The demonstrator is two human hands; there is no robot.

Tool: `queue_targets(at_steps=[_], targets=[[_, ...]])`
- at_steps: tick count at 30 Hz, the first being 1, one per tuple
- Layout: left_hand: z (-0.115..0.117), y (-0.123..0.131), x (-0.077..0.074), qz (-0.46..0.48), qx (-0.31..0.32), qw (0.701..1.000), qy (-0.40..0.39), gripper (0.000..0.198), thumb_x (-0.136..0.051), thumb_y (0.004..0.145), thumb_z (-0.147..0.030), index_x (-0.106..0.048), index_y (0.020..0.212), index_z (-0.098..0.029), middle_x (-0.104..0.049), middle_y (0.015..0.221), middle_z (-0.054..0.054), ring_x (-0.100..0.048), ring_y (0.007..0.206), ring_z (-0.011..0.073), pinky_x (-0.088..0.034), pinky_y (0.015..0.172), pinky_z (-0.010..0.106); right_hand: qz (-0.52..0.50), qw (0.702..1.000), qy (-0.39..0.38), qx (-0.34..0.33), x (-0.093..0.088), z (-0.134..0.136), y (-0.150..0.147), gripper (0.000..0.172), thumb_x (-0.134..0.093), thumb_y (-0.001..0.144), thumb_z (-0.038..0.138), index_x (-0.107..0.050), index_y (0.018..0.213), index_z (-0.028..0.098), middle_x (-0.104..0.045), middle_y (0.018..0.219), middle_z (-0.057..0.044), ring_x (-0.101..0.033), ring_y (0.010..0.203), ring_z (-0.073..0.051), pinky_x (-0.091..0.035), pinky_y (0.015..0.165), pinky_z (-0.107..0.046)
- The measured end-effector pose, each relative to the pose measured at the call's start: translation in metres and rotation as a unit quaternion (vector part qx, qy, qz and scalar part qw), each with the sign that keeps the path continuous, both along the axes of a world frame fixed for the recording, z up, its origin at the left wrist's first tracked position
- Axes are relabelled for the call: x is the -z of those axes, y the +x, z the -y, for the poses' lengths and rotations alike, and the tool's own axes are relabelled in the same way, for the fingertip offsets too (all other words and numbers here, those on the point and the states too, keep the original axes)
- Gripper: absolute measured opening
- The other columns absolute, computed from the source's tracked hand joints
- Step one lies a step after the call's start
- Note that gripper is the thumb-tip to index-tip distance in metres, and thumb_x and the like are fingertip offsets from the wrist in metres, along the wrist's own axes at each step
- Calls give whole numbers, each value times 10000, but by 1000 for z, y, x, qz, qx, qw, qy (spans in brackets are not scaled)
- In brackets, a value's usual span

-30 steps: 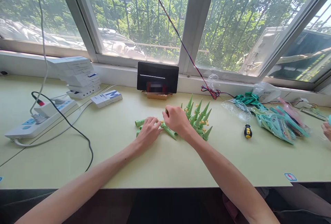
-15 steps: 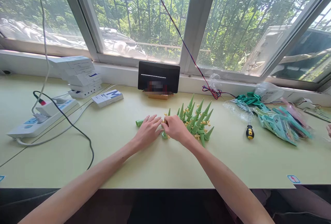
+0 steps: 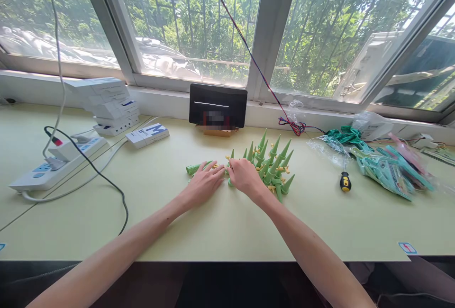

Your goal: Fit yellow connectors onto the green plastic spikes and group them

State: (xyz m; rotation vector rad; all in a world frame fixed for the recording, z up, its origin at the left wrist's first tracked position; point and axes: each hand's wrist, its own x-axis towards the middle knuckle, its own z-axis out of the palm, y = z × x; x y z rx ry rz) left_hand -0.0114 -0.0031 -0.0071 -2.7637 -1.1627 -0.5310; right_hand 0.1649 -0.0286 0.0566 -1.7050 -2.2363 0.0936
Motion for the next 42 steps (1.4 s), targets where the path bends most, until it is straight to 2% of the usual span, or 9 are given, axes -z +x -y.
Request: queue_targets(at_steps=[7,14,19,23,26,28,30,36,42], targets=[[3,0,-4,13,4,1000,-4,175,-469,973,-207,-634,920,-188,-699,1179,87,-525,1287,322,-355,1094,543,1,1000,9,2,3,0,4,223,-519,938,185,-557,719,177,-578,628,-22,-475,577,-137,-281,559,-239],[1,0,-5,15,-3,1000,3,143,-518,955,-221,-651,947,-169,-726,1072,115,-576,1217,310,-384,1085,518,29,999,-7,28,1,2,4,181,-527,940,206,-588,772,184,-600,657,-31,-538,620,-155,-281,545,-240],[-7,-4,-7,75,-24,997,22,158,-516,941,-189,-667,897,-178,-736,959,103,-642,1045,275,-460,987,464,54,997,-15,50,-5,7,2,130,-584,949,280,-610,862,186,-629,688,-41,-600,676,-182,-286,555,-237],[-17,-18,-13,152,-69,985,34,207,-471,958,-198,-672,909,-181,-731,925,95,-651,943,251,-501,889,414,39,996,27,76,-14,19,-4,134,-563,975,299,-610,958,175,-618,645,-26,-590,602,-180,-276,540,-248],[-24,-31,-16,192,-102,975,40,213,-464,954,-208,-672,934,-167,-733,934,98,-644,924,254,-509,845,390,-25,994,100,38,-15,28,-16,172,-450,1030,275,-588,1041,172,-620,671,-14,-578,585,-159,-308,557,-244],[-29,-38,-16,203,-123,971,30,231,-453,951,-219,-677,919,-171,-730,910,93,-640,903,252,-508,816,374,-49,991,122,1,-8,29,-29,191,-404,1042,247,-577,1058,168,-638,753,-36,-593,631,-157,-328,568,-242],[-33,-44,-15,200,-135,970,15,240,-453,941,-237,-684,912,-175,-726,902,92,-634,899,253,-504,813,370,-40,993,107,-25,4,24,-43,194,-388,1040,216,-575,1040,165,-638,841,-63,-595,641,-153,-338,559,-244],[-41,-52,-12,198,-136,969,-53,241,-488,883,-285,-701,820,-189,-729,869,80,-638,872,242,-504,844,367,-12,998,48,-43,46,7,-64,181,-407,1006,132,-575,1064,165,-608,1053,-101,-610,653,-145,-386,551,-256],[-47,-55,-11,205,-138,963,-103,246,-523,831,-365,-705,797,-203,-731,839,60,-650,820,220,-495,798,328,-51,996,32,-68,61,9,-63,200,-424,988,151,-605,1071,172,-625,1061,-93,-605,672,-150,-418,576,-259]])
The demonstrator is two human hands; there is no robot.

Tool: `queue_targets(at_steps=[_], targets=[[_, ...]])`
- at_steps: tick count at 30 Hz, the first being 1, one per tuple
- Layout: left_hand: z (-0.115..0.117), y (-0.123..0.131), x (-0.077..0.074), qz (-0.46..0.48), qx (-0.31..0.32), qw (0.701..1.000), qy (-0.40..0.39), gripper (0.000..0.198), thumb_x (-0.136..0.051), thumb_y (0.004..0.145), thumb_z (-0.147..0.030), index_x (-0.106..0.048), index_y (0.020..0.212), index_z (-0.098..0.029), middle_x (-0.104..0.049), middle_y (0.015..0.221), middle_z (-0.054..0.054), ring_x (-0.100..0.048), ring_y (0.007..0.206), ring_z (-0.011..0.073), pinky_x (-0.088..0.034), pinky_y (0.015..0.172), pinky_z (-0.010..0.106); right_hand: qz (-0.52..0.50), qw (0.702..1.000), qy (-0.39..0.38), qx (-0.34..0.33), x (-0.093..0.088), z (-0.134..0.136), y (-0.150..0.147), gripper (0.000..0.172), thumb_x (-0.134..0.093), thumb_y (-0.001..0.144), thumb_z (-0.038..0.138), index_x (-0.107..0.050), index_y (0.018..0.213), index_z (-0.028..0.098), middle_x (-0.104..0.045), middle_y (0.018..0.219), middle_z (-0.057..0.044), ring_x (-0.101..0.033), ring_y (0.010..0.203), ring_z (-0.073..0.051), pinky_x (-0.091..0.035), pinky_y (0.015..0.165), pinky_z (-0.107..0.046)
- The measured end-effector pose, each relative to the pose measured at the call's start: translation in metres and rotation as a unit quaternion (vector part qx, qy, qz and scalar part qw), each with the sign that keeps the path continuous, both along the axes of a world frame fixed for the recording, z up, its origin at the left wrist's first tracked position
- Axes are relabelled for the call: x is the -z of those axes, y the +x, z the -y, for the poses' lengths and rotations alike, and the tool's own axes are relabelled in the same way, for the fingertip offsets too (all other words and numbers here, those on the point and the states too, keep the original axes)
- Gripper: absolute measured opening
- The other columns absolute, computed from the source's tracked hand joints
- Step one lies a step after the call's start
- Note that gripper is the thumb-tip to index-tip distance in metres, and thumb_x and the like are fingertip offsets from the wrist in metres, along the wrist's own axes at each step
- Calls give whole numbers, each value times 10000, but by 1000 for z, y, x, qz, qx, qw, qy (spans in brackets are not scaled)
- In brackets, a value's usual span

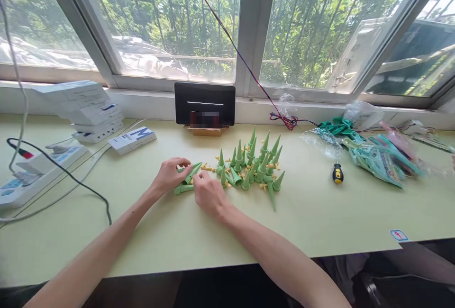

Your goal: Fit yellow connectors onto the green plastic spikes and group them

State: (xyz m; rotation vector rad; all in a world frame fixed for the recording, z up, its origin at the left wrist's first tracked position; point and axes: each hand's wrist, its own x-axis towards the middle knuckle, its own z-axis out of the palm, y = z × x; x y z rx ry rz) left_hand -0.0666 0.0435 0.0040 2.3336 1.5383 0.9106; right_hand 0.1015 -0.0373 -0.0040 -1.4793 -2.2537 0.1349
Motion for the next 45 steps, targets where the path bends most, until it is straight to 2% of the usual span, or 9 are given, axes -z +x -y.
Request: queue_targets(at_steps=[8,21,28,37,45], targets=[[-14,-11,0,16,-10,997,-76,286,-608,746,-476,-734,819,-229,-743,773,17,-654,720,188,-504,705,276,-11,999,16,-30,8,-6,-6,172,-439,966,181,-608,998,171,-634,993,-72,-588,636,-152,-417,562,-269],[-18,-20,-4,28,0,994,-109,492,-622,736,-645,-735,934,-209,-755,804,48,-671,722,192,-531,675,273,17,998,1,-54,5,-5,-7,159,-446,942,175,-598,987,170,-610,1010,-81,-577,595,-152,-447,549,-280],[-14,-19,-2,36,-4,995,-98,367,-595,800,-539,-705,925,-211,-758,853,45,-697,780,199,-544,738,285,18,998,-9,-53,4,-4,-6,153,-450,921,133,-586,979,173,-595,1023,-72,-550,582,-132,-408,529,-263],[-9,-13,-3,40,-25,998,-51,265,-538,832,-436,-649,937,-219,-743,828,34,-693,744,189,-540,734,277,7,999,-12,-52,8,-6,-5,134,-450,938,157,-578,974,177,-584,1029,-71,-542,586,-131,-399,525,-265],[-7,-9,-3,74,-74,994,-36,267,-518,844,-396,-644,989,-209,-703,841,26,-658,626,148,-511,638,250,9,998,-17,-54,7,-5,-5,143,-434,957,168,-575,981,180,-575,1040,-71,-564,618,-147,-418,538,-277]])
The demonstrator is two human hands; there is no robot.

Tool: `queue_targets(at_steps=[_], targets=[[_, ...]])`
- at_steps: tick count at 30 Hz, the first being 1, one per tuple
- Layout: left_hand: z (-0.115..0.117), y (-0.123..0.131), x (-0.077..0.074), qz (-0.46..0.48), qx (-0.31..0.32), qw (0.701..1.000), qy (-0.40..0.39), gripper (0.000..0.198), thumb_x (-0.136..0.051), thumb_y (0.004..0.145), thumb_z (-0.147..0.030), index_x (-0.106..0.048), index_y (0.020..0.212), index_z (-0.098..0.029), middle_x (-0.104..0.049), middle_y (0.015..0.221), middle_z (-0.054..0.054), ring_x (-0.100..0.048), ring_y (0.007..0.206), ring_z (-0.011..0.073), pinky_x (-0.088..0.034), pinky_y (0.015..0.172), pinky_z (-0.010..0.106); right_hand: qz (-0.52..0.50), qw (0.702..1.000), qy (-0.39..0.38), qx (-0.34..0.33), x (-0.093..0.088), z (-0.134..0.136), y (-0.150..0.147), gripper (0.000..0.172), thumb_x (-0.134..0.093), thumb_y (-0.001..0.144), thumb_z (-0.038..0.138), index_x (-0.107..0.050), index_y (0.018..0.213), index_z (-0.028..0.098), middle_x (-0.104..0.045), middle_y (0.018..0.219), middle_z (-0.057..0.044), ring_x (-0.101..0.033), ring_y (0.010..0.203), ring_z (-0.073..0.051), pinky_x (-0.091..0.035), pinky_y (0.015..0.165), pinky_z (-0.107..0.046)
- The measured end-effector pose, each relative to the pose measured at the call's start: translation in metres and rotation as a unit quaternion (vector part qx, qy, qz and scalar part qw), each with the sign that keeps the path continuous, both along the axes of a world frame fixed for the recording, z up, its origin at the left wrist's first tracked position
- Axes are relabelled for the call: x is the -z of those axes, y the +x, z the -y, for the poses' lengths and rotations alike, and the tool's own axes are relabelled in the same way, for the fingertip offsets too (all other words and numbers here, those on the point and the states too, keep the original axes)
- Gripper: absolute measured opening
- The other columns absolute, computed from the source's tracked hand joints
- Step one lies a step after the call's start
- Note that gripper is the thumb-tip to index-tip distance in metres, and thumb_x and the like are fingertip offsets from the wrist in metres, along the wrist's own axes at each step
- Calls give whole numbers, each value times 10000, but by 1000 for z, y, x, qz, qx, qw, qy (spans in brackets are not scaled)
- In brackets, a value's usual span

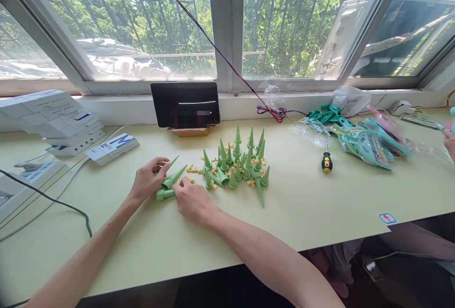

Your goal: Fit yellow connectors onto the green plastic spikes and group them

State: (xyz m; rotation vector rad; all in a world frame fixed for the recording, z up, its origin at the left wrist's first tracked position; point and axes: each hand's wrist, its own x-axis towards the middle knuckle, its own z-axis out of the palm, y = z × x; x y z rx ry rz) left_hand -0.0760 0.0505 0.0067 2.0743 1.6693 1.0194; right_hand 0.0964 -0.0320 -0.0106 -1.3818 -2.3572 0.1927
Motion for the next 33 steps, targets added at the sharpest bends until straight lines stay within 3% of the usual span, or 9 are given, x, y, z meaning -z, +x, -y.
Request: queue_targets(at_steps=[11,22,28,33], targets=[[6,4,-7,39,-45,998,31,233,-549,850,-388,-662,930,-200,-693,884,21,-672,637,143,-505,632,244,-10,1000,-1,-4,1,-1,-1,111,-460,938,167,-565,969,179,-577,1038,-67,-569,625,-138,-413,543,-268],[-4,-3,4,105,-36,994,-21,234,-624,774,-389,-684,872,-186,-684,854,43,-600,564,117,-467,493,206,-9,1000,-9,2,-1,1,-1,116,-470,931,155,-577,971,178,-581,1046,-72,-572,621,-139,-402,536,-267],[-1,-1,2,162,-13,985,-54,210,-633,737,-323,-672,889,-183,-661,863,43,-541,483,93,-461,455,218,-9,1000,8,5,3,-1,-2,109,-468,937,164,-575,954,174,-593,1029,-68,-542,576,-129,-352,492,-273],[5,3,-4,211,0,974,-82,138,-633,732,-271,-681,826,-181,-572,626,-3,-479,453,92,-403,426,203,-8,1000,11,8,3,-1,-3,108,-482,927,161,-584,960,169,-596,1030,-71,-534,577,-128,-353,492,-274]])
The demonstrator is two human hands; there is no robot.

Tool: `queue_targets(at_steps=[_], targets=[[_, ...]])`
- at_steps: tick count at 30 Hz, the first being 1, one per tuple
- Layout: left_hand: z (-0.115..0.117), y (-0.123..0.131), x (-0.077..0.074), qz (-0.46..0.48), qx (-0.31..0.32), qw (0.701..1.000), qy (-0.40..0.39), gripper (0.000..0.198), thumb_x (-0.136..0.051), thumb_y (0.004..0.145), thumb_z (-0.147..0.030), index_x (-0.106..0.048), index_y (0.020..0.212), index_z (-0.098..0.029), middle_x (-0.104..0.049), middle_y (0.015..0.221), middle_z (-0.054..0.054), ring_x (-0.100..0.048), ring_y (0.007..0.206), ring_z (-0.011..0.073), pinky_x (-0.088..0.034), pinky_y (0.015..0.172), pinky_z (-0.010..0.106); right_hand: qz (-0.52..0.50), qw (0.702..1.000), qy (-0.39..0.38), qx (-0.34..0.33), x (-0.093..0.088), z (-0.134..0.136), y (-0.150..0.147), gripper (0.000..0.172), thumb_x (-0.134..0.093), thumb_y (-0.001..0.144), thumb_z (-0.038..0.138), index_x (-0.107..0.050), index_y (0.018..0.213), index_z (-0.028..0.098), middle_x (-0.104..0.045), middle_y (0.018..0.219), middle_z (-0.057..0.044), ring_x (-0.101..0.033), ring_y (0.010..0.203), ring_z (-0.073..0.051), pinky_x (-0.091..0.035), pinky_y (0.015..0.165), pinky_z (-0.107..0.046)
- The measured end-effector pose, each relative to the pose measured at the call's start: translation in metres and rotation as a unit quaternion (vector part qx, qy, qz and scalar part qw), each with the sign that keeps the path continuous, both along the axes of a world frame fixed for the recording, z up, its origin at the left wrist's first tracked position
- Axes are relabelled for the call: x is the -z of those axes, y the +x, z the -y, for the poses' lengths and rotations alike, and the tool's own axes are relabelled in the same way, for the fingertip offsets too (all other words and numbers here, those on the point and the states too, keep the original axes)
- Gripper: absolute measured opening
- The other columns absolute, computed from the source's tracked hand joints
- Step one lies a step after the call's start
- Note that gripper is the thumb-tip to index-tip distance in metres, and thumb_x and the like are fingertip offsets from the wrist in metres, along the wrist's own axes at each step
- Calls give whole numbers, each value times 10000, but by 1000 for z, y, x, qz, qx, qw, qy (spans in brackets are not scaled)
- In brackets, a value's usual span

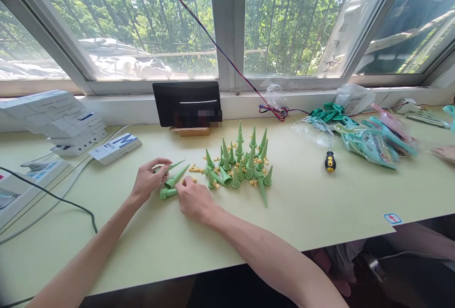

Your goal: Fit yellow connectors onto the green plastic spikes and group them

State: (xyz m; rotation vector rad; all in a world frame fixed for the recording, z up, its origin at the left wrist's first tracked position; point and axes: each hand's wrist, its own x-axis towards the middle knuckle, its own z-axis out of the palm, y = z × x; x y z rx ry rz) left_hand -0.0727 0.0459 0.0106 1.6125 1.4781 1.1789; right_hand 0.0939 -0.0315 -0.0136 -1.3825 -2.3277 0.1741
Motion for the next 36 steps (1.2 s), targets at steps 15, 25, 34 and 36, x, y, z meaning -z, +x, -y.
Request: queue_targets(at_steps=[15,25,34,36], targets=[[-3,-3,-2,148,34,986,-64,360,-828,637,-364,-744,920,-159,-669,814,53,-646,721,160,-551,690,275,0,1000,-20,8,-5,4,2,138,-455,915,129,-571,978,169,-579,1020,-74,-505,571,-130,-353,502,-282],[-4,-1,-2,210,14,977,-26,398,-851,656,-424,-685,891,-148,-634,700,22,-636,603,156,-527,600,291,-1,1000,-20,14,-4,4,3,142,-447,895,102,-553,964,166,-563,1013,-76,-522,577,-127,-376,516,-274],[-4,-2,-1,208,21,978,-3,455,-780,745,-502,-709,982,-121,-600,619,10,-533,527,111,-431,533,257,-22,999,-24,22,-4,4,2,165,-452,881,86,-562,973,168,-566,1016,-78,-527,577,-133,-398,521,-280],[-4,-2,-1,204,20,979,-2,488,-764,756,-523,-706,1021,-117,-572,588,-4,-513,509,106,-407,508,248,-29,999,-26,22,-3,5,2,164,-459,881,85,-565,974,168,-566,1014,-79,-528,580,-132,-403,525,-279]])
